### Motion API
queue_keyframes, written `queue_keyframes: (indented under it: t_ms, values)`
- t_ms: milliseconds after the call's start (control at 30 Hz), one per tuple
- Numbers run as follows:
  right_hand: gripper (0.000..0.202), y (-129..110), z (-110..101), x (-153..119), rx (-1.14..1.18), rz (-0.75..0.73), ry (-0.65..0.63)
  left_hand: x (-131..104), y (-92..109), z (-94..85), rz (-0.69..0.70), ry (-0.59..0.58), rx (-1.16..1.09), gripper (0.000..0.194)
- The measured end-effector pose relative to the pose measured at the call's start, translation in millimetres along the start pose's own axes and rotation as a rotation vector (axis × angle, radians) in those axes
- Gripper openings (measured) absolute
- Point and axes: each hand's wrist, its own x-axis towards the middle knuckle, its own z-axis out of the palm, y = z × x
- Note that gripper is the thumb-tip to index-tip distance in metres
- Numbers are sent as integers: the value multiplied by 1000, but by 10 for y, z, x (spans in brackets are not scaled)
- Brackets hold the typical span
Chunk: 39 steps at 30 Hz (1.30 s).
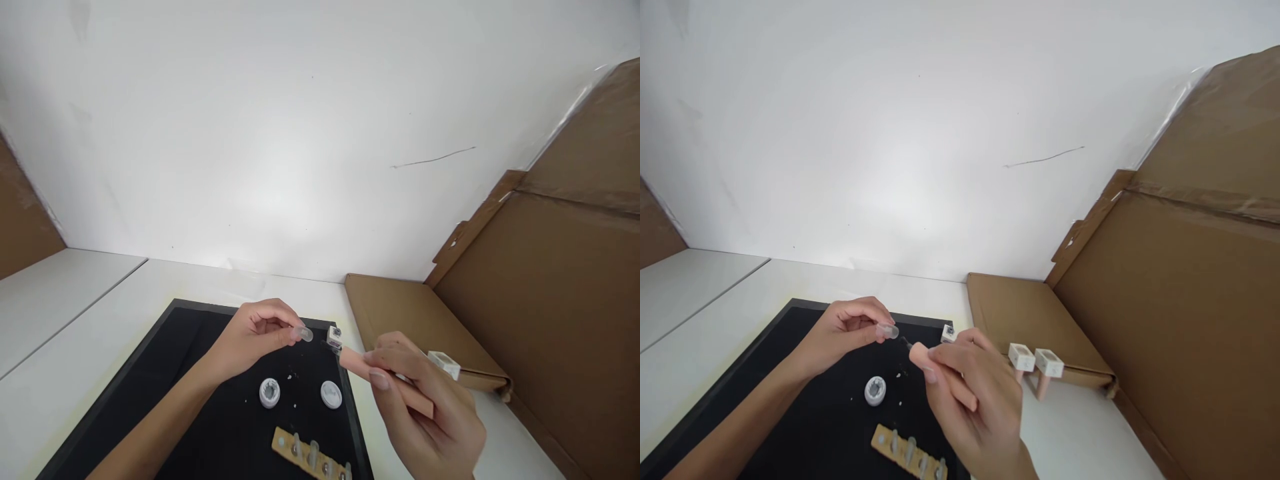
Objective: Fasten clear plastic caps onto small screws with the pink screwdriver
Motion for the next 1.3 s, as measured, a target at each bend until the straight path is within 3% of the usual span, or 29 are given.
queue_keyframes:
  t_ms: [433, 1000, 1300]
  values:
    - [10, -41, 10, 23, -37, 75, -52, 8, -14, 10, -56, 7, -26, 7]
    - [5, -63, 50, 11, 54, 244, -93, -20, 22, 94, -358, 100, -276, 20]
    - [10, -91, 52, 4, 104, 265, -164, 5, 47, 128, -398, 86, -293, 23]
